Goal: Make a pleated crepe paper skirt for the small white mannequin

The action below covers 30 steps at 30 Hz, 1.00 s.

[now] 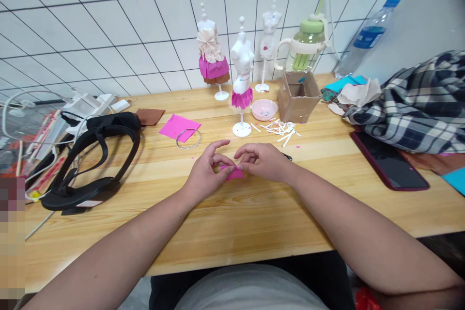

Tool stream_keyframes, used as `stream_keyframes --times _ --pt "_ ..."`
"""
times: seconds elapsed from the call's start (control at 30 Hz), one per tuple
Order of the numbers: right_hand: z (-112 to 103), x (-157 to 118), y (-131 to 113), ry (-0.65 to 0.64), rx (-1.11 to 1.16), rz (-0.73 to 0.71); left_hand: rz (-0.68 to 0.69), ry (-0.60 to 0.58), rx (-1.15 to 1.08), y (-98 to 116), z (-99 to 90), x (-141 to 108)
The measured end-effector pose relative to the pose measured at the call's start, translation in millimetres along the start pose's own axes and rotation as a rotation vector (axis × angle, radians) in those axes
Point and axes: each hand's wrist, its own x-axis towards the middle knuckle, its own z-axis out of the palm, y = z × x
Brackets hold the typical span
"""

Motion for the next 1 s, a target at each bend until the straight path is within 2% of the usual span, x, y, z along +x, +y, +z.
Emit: stream_keyframes --times 0.07,0.27,0.47,0.57,0.6,0.67,0.73,0.77,0.87,1.0 --pt "0 1 1 -0.004 -0.009 0.027 -0.001 0.007 -0.003 0 -0.3 0" --pt "1 1 -3 0.043 -0.186 -0.011 0.017 -0.013 0.022 -1 -1.5 -2" --pt "10 0 -5 0.029 -0.186 -0.017 -0.019 -0.022 0.053 1 0.6 -4" --pt "-1 0 -2 0.014 -0.167 -0.02 -0.033 -0.003 0.019 3 1.2 -4" --pt "-9 -1 -1 0.039 -0.173 -0.02 -0.037 0.005 0.004 4 0.9 -4" --pt "-31 -3 4 0.209 -0.235 -0.006 -0.053 0.019 0.001 6 -0.3 -4" --pt "-53 -5 11 0.419 -0.393 0.03 -0.075 0.022 0.003 6 -1.6 -5" --pt "-61 -5 15 0.453 -0.483 0.028 -0.083 0.021 -0.005 7 -2.1 -4" --pt "-68 -2 27 0.396 -0.686 -0.038 -0.098 0.011 -0.047 6 -2.5 -4" --pt "-53 6 36 0.188 -0.764 -0.116 -0.108 0.005 -0.091 4 -2.4 -3"
